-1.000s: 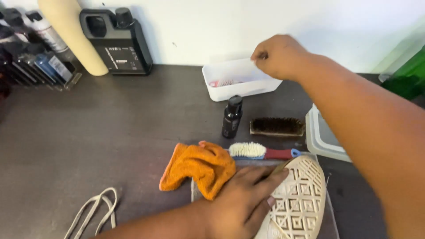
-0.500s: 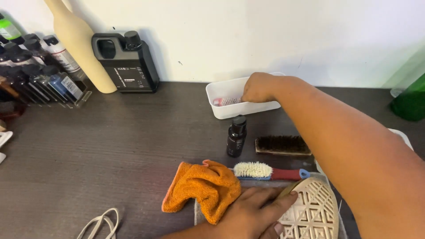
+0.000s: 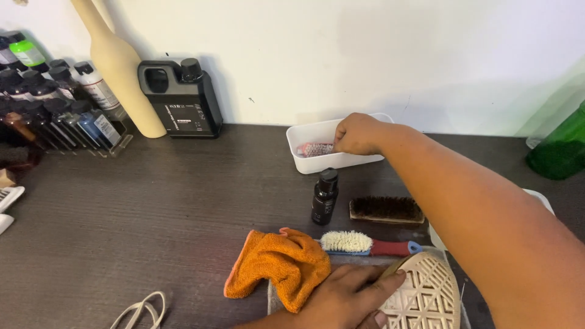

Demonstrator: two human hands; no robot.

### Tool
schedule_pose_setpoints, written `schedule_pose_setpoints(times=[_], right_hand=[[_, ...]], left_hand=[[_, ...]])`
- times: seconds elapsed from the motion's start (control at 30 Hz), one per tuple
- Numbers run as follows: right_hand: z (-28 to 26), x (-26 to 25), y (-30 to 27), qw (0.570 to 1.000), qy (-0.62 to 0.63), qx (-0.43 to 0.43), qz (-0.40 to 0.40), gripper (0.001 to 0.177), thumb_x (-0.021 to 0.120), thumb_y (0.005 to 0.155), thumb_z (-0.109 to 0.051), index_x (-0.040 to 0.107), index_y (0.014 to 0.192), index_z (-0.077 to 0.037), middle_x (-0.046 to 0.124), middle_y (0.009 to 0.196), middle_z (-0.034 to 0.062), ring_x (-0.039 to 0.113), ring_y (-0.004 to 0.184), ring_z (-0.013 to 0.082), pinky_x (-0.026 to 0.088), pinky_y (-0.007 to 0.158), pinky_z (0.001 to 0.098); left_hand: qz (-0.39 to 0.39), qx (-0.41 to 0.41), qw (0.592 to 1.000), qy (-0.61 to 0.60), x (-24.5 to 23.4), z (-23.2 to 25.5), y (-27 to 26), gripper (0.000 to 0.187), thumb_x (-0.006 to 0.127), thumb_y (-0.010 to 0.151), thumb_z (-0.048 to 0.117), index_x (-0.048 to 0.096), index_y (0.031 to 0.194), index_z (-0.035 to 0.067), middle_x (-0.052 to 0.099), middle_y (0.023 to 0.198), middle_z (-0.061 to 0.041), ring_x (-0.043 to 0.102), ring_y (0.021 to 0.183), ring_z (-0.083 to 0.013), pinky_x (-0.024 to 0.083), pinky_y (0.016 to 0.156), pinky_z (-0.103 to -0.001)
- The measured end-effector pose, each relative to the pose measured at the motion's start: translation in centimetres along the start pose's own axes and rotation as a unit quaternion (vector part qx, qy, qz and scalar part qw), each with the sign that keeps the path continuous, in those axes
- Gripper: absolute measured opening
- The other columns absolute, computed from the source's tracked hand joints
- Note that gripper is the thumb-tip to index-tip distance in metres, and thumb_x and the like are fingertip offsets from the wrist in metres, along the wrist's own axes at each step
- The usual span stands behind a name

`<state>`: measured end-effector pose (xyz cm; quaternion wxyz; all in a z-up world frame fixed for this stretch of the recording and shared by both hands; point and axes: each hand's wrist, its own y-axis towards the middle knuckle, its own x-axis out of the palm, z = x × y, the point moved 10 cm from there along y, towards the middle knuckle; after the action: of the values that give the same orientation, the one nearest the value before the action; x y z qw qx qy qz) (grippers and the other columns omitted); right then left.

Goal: Cleaning the sole of a shoe by picking dirt out of crevices with a small tool and scrubbing with a toothbrush.

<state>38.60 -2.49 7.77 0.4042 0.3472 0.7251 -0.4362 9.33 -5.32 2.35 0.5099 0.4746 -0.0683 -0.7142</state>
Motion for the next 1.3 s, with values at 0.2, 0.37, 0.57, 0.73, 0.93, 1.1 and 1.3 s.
schedule_pose_setpoints(times=[0.2,0.37,0.57,0.73,0.93,1.1,1.3], right_hand=[[0.3,1.0,1.5,0.997,-0.071,-0.003,-0.038,0.035,0.074,0.087,-0.023,0.083,0.12,-0.017,0.073,0.13,0.0007,0.065,0.115,0.0245,0.055,0.096,0.0386],[0.7,1.6,2.2,0.996,-0.087,-0.004,-0.035,0.033,0.075,0.085,-0.023,0.083,0.117,-0.017,0.076,0.119,0.0008,0.068,0.104,0.0246,0.055,0.09,0.0375],[1.2,2.0,3.1,0.992,-0.122,-0.019,-0.021,0.033,0.075,0.085,-0.028,0.078,0.116,-0.02,0.075,0.118,0.0025,0.067,0.105,0.0249,0.053,0.088,0.0375],[0.8,1.8,2.2,0.991,-0.126,-0.03,-0.016,0.037,0.072,0.085,-0.029,0.078,0.119,-0.019,0.074,0.12,0.0037,0.067,0.107,0.0248,0.053,0.088,0.0372],[1.5,1.7,2.9,0.992,-0.121,-0.025,-0.01,0.037,0.075,0.086,-0.034,0.076,0.12,-0.018,0.072,0.123,0.0036,0.066,0.109,0.0253,0.053,0.09,0.0381],[1.5,1.5,2.7,0.994,-0.109,-0.022,-0.022,0.042,0.067,0.084,-0.032,0.077,0.124,-0.019,0.072,0.124,0.0043,0.065,0.111,0.0255,0.05,0.09,0.0384],[1.5,1.0,1.9,0.998,-0.064,0.004,-0.011,0.037,0.06,0.093,-0.022,0.079,0.125,-0.019,0.071,0.134,0.0021,0.063,0.121,0.0259,0.051,0.099,0.0387]], left_hand=[[-0.002,-0.031,0.999,-0.041,-0.9,0.5,0.2,0.053,0.036,0.117,0.038,0.041,0.161,0.01,0.056,0.146,-0.032,0.058,0.124,-0.0517,0.045,0.107,-0.059],[-0.012,-0.024,0.999,-0.037,-0.8,0.5,0.3,0.052,0.035,0.117,0.037,0.04,0.162,0.01,0.055,0.146,-0.033,0.058,0.124,-0.0517,0.045,0.108,-0.059],[-0.029,-0.031,0.998,-0.04,-0.2,0.2,0.2,0.055,0.036,0.116,0.038,0.038,0.163,0.01,0.053,0.147,-0.034,0.055,0.126,-0.0526,0.042,0.109,-0.059],[-0.022,-0.018,0.999,-0.032,0.0,-0.1,0.1,0.053,0.04,0.116,0.037,0.039,0.162,0.01,0.055,0.142,-0.033,0.057,0.122,-0.0512,0.043,0.107,-0.058],[-0.024,-0.02,0.998,-0.046,-0.5,0.2,0.4,0.053,0.04,0.116,0.035,0.038,0.162,0.01,0.055,0.146,-0.033,0.058,0.125,-0.0504,0.044,0.108,-0.057],[-0.05,-0.058,0.995,-0.061,-0.4,0.1,0.4,0.057,0.035,0.114,0.041,0.037,0.164,0.013,0.052,0.149,-0.033,0.052,0.131,-0.0519,0.04,0.111,-0.058],[-0.029,-0.037,0.998,-0.044,-0.7,0.4,0.3,0.054,0.036,0.115,0.037,0.039,0.163,0.01,0.055,0.146,-0.032,0.055,0.127,-0.0505,0.043,0.109,-0.058]])
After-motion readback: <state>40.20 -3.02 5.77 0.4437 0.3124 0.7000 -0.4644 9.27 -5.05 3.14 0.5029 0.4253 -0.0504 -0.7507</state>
